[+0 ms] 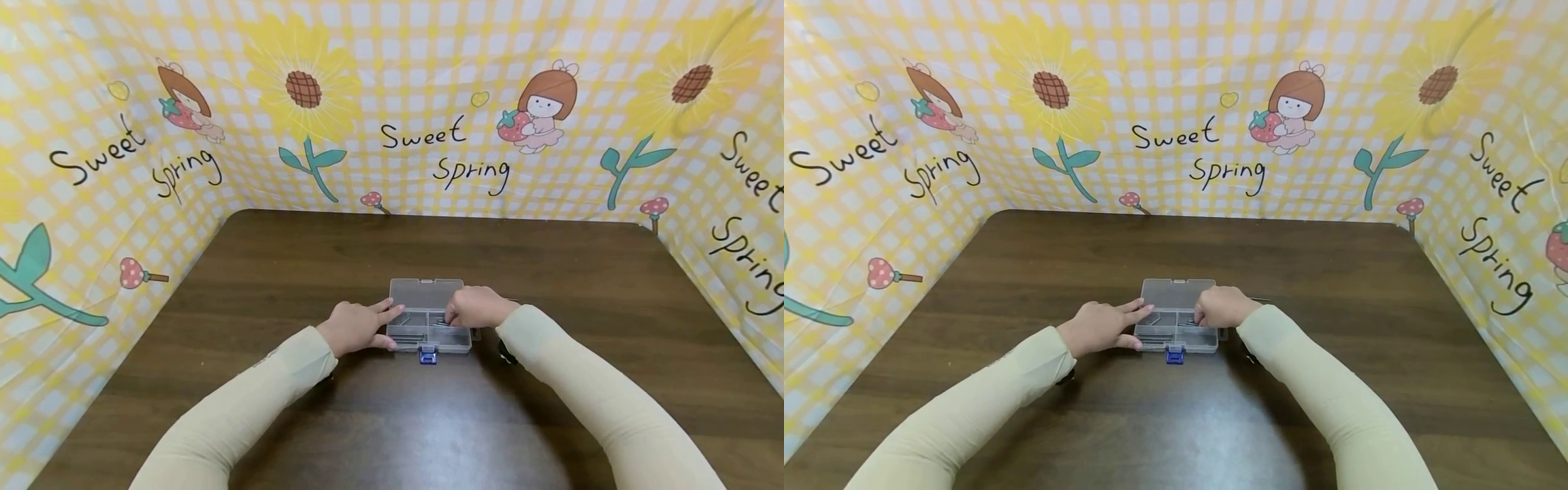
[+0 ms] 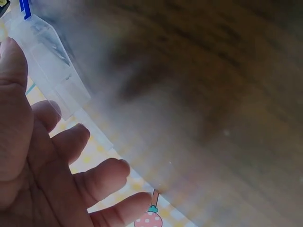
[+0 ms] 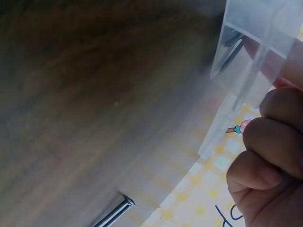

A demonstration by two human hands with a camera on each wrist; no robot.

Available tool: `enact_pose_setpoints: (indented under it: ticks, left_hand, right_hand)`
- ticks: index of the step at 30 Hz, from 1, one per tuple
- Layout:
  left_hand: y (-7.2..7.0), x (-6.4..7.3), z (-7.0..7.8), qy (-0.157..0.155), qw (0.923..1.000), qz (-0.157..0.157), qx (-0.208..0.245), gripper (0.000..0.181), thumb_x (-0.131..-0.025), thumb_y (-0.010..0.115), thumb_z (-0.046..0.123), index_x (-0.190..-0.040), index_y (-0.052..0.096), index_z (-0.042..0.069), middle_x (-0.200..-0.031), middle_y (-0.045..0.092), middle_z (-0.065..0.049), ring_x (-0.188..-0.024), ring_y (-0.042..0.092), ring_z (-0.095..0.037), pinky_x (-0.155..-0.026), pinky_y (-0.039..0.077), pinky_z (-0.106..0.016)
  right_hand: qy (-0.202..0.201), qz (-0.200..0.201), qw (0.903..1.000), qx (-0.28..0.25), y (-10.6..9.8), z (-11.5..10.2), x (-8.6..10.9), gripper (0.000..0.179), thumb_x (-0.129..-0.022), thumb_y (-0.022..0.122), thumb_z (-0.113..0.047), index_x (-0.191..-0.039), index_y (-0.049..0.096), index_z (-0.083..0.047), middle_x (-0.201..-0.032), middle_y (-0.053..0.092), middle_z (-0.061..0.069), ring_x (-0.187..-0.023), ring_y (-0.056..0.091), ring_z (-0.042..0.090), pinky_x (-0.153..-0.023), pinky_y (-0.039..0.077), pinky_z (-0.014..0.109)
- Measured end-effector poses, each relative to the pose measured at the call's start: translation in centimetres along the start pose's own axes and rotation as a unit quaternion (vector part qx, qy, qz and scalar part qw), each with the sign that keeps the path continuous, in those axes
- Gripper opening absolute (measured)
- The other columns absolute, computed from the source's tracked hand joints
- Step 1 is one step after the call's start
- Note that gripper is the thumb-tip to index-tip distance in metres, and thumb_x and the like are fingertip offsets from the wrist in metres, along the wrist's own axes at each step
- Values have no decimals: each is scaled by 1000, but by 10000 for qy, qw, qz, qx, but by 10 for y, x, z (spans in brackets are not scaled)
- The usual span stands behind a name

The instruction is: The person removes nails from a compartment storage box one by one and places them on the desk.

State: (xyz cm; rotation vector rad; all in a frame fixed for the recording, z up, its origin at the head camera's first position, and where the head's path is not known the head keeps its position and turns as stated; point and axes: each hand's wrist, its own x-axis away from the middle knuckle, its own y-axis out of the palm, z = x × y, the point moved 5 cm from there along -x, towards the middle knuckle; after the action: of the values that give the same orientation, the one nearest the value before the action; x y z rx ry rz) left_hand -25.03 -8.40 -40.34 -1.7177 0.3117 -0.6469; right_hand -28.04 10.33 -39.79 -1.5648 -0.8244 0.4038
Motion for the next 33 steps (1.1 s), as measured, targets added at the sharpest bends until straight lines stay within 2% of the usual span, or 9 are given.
enact_pose_setpoints:
  ticks: [12, 21, 24, 28, 33]
  left_hand:
    - [0, 0, 2, -9, 9999, -71, -104, 79, -84, 48, 67, -151, 33, 29, -151, 37, 3, -41, 34, -15, -45, 27, -27]
    - [0, 1, 1, 3, 10000, -15, 82, 79, -83, 50, 66, -150, 35, 28, -151, 37, 2, -46, 46, -18, -49, 33, -29]
    - [1, 0, 1, 15, 9997, -26, 227, 79, -83, 51, 65, -150, 35, 27, -151, 36, 1, -48, 49, -18, -48, 32, -29]
    - [5, 0, 0, 6, 9994, -160, 296, 77, -88, 47, 64, -152, 29, 27, -154, 31, 0, -47, 47, -16, -47, 27, -28]
    - [8, -1, 0, 0, 9995, -251, 203, 75, -91, 42, 64, -153, 25, 27, -155, 28, 1, -46, 41, -15, -48, 28, -28]
  right_hand:
    - [29, -42, 10000, -2, 0, -3, 2, 12, -89, 65, -7, -88, 75, -13, -91, 70, -3, -84, 63, 11, -77, 52, 33]
    - [-249, 208, 9988, 363, -1, -8, 3, 12, -89, 65, -7, -86, 74, -13, -87, 71, -3, -78, 63, 11, -74, 53, 33]
    - [-267, 276, 9984, 405, 0, -8, 5, 11, -89, 65, -7, -86, 74, -13, -87, 71, -3, -77, 64, 11, -73, 53, 33]
    - [-226, 293, 9987, 349, -2, -7, 6, 10, -89, 66, -9, -85, 74, -13, -86, 70, -4, -76, 62, 10, -71, 52, 33]
    - [-171, 309, 9991, 254, -5, -5, 9, 8, -89, 67, -10, -87, 74, -13, -89, 71, -4, -79, 63, 10, -72, 52, 33]
